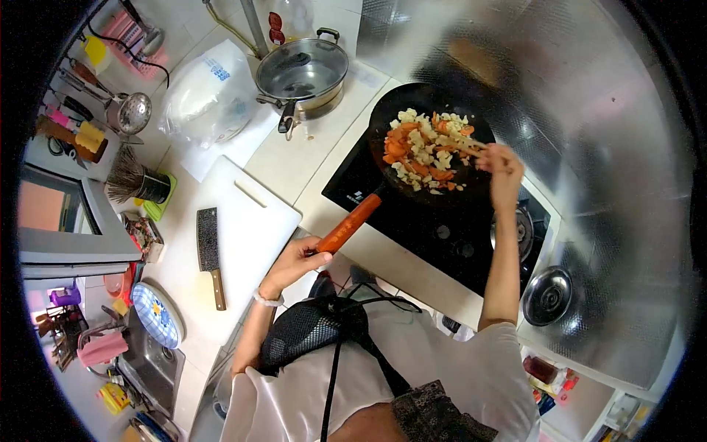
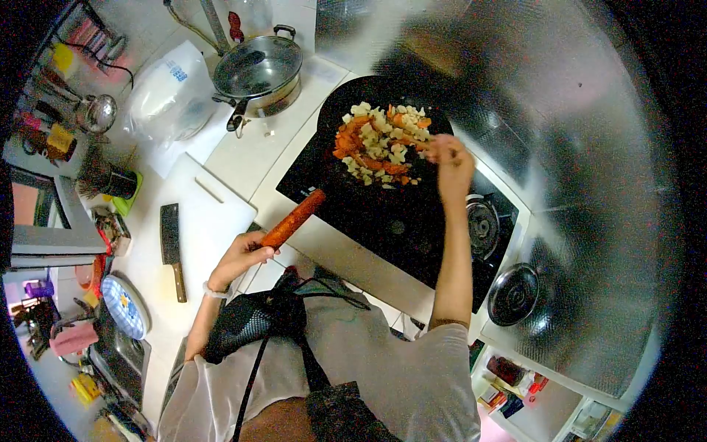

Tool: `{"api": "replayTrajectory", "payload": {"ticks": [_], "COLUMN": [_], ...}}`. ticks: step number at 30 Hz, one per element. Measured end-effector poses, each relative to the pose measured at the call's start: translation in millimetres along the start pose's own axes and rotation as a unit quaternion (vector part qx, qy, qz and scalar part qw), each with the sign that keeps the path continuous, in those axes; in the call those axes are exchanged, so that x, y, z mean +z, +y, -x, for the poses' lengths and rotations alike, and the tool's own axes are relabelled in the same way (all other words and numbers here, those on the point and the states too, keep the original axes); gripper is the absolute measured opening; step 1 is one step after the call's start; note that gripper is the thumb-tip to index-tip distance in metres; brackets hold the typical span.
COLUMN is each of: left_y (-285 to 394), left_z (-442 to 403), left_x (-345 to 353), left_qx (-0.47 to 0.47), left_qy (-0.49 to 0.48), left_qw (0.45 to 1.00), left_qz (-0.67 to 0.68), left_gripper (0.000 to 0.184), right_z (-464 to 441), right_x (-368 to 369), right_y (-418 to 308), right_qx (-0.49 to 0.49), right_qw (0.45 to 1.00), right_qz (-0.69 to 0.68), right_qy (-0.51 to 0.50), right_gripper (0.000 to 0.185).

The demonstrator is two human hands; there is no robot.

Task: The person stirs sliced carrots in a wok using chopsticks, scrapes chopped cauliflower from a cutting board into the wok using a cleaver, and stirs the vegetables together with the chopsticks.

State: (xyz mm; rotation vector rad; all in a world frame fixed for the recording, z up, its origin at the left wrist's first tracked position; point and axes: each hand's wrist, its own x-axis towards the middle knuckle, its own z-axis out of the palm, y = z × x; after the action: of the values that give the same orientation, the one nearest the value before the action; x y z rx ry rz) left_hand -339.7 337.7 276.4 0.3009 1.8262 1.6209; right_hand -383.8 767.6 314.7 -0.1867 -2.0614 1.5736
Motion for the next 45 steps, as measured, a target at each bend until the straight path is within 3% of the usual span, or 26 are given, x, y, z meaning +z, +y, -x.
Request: {"api": "replayTrajectory", "payload": {"ticks": [2, 6, 8, 11, 14, 18, 20, 24, 27, 28, 32, 36, 37, 39, 45], "left_y": [-2.3, -4.9, -6.9, -4.3, -7.0, -8.0, -7.0, -2.3, -5.9, -5.9, -6.4, -9.7, -8.0, -3.3, -11.4], "left_z": [-0.3, -1.6, -2.5, -1.8, -1.3, -0.9, -0.3, 0.0, -1.8, -2.5, -2.4, -4.4, -3.3, -1.5, 0.5], "left_x": [0.0, 1.1, 0.5, 0.6, 0.8, 1.2, 0.7, 1.9, -0.1, -0.4, -1.4, -1.9, -1.8, -0.6, 0.7], "left_qx": [0.001, -0.003, -0.001, -0.001, -0.003, -0.007, -0.015, -0.002, -0.008, -0.006, -0.018, -0.014, -0.015, -0.027, -0.016], "left_qy": [0.001, 0.002, -0.001, 0.000, 0.004, 0.006, 0.003, 0.008, 0.001, 0.001, -0.011, -0.018, -0.018, -0.013, 0.002], "left_qw": [1.000, 1.000, 1.000, 1.000, 1.000, 1.000, 1.000, 1.000, 1.000, 1.000, 1.000, 1.000, 1.000, 0.999, 1.000], "left_qz": [0.004, 0.015, 0.014, 0.009, 0.009, 0.014, 0.009, -0.008, -0.011, -0.009, -0.008, 0.001, -0.001, 0.013, -0.004], "left_gripper": [0.035, 0.035, 0.035, 0.035, 0.036, 0.035, 0.034, 0.037, 0.037, 0.037, 0.035, 0.033, 0.033, 0.034, 0.036], "right_z": [-16.2, -35.4, -29.3, -23.6, -38.9, -69.2, -74.7, -53.9, -47.0, -46.6, -31.3, -0.8, -0.4, -7.4, -29.1], "right_x": [-16.3, -24.7, -3.2, 14.8, 7.1, 2.0, 15.6, 31.5, 12.4, -3.7, -6.6, 29.2, 31.1, 30.9, -16.7], "right_y": [-12.7, 40.3, 54.7, 34.4, -2.2, 18.4, 48.0, 41.6, 7.7, -12.5, -60.3, -27.7, -11.3, 13.1, -0.8], "right_qx": [0.033, -0.002, 0.085, 0.137, 0.155, 0.049, 0.057, 0.163, 0.190, 0.150, 0.138, 0.116, 0.116, 0.026, 0.047], "right_qw": [0.994, 0.993, 0.996, 0.985, 0.982, 0.999, 0.996, 0.979, 0.966, 0.973, 0.977, 0.972, 0.972, 0.981, 0.996], "right_qz": [0.093, 0.108, -0.031, -0.035, 0.027, 0.006, -0.065, -0.098, -0.042, 0.029, 0.047, -0.009, -0.010, 0.091, 0.080], "right_qy": [0.054, 0.045, -0.011, -0.097, -0.102, 0.023, 0.024, -0.072, -0.169, -0.172, -0.157, -0.205, -0.203, -0.170, -0.013], "right_gripper": [0.020, 0.024, 0.028, 0.027, 0.025, 0.022, 0.020, 0.023, 0.025, 0.026, 0.026, 0.023, 0.023, 0.022, 0.019]}}
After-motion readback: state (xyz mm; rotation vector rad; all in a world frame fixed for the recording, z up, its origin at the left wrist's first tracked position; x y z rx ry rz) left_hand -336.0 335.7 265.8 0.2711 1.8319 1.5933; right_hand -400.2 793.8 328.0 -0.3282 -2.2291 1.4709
